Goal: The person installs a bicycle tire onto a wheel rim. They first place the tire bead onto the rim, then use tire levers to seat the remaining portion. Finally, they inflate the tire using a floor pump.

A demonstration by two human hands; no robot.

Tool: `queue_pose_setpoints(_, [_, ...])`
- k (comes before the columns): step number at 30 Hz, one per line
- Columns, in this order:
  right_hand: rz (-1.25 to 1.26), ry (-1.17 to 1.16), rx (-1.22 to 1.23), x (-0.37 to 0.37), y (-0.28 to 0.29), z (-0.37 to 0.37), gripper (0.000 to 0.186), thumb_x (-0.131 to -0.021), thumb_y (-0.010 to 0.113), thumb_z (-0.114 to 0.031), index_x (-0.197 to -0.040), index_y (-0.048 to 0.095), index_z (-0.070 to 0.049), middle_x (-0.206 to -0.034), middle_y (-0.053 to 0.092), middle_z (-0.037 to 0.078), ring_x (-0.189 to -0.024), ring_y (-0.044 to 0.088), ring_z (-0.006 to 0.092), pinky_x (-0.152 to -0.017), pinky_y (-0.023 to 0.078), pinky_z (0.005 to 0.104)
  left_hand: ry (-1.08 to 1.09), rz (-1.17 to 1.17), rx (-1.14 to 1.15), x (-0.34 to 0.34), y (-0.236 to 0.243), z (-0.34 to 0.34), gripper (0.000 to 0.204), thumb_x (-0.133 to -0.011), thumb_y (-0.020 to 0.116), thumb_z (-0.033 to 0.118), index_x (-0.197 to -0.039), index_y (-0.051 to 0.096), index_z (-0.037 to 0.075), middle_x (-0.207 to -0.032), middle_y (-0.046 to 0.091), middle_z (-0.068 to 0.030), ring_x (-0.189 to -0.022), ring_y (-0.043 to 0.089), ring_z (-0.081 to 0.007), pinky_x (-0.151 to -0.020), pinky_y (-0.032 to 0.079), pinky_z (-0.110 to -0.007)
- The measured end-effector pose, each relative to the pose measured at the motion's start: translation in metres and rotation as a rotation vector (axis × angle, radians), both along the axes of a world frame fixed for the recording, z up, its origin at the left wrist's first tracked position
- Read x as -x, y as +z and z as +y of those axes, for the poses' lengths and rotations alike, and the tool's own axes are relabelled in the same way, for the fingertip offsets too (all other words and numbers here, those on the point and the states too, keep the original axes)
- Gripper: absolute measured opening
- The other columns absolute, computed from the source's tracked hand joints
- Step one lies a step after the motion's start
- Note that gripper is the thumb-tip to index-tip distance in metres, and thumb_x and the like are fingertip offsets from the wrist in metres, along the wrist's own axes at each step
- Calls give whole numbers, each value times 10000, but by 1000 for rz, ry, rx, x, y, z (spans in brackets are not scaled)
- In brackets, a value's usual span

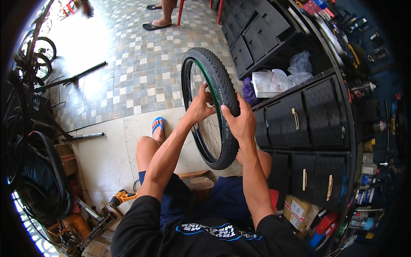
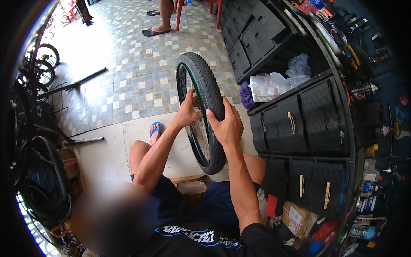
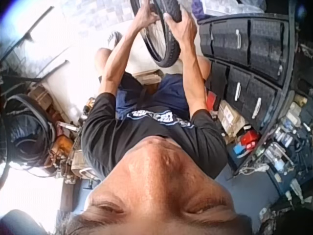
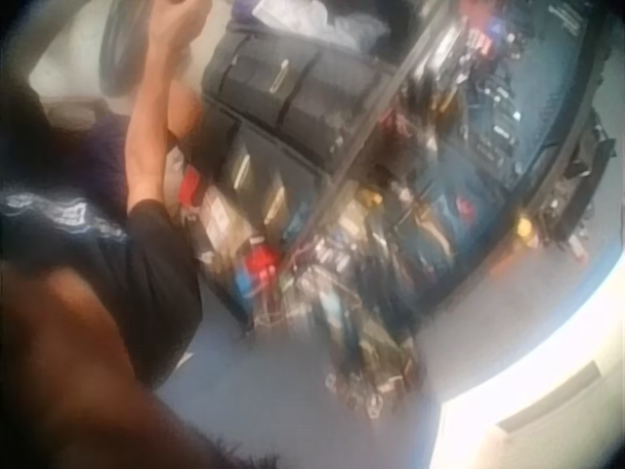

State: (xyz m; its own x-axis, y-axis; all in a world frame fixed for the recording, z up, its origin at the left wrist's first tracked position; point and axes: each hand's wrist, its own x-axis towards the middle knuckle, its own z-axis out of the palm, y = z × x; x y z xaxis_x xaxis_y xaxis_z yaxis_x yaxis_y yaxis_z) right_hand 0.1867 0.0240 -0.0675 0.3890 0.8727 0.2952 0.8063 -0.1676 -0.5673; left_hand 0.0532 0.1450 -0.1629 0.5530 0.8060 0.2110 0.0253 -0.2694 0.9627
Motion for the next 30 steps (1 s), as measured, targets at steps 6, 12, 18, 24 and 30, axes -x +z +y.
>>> queue_pose_setpoints(6, [-10, 9, 2, 2, 4, 2, 737, -844, 757, -436, -1390, 557, 17, -1239, 660, 238, -1131, 644, 401, -946, 520, 456, 13, 9, -18, 0, 3, 4, 1003, -712, 846, 112, -1473, 224, -90, -862, 660, -186, -818, 660, -301, -776, 530, -385])
queue_pose_setpoints(12, [3, -3, 2, 8, 4, 2, 756, -841, 761, -447, -1385, 553, 35, -1249, 660, 237, -1140, 644, 397, -958, 517, 451, 24, 65, -51, 0, 14, 5, 978, -725, 843, 129, -1463, 244, -99, -844, 656, -187, -784, 664, -305, -759, 531, -378])
queue_pose_setpoints(18, [96, 39, 44, -4, 7, 2, 774, -835, 766, -459, -1405, 549, 17, -1253, 665, 238, -1139, 652, 395, -965, 514, 447, 44, 67, -37, 0, 21, 7, 941, -716, 875, 170, -1422, 317, -105, -915, 702, -217, -843, 711, -317, -777, 556, -389])
queue_pose_setpoints(24, [66, 48, 77, -8, 10, -2, 776, -836, 761, -478, -1415, 556, -3, -1261, 666, 229, -1151, 651, 386, -964, 516, 442, 118, 57, -19, 1, 25, 11, 940, -710, 908, 205, -1377, 332, -121, -979, 724, -237, -921, 734, -324, -837, 575, -385])
queue_pose_setpoints(30, [111, 99, 63, -10, 13, 4, 784, -827, 765, -470, -1423, 555, -6, -1264, 664, 234, -1146, 652, 391, -969, 515, 431, 110, -12, 60, 6, 19, 8, 534, -738, 861, 161, -1137, 603, -82, -981, 745, -183, -913, 733, -257, -847, 570, -359])
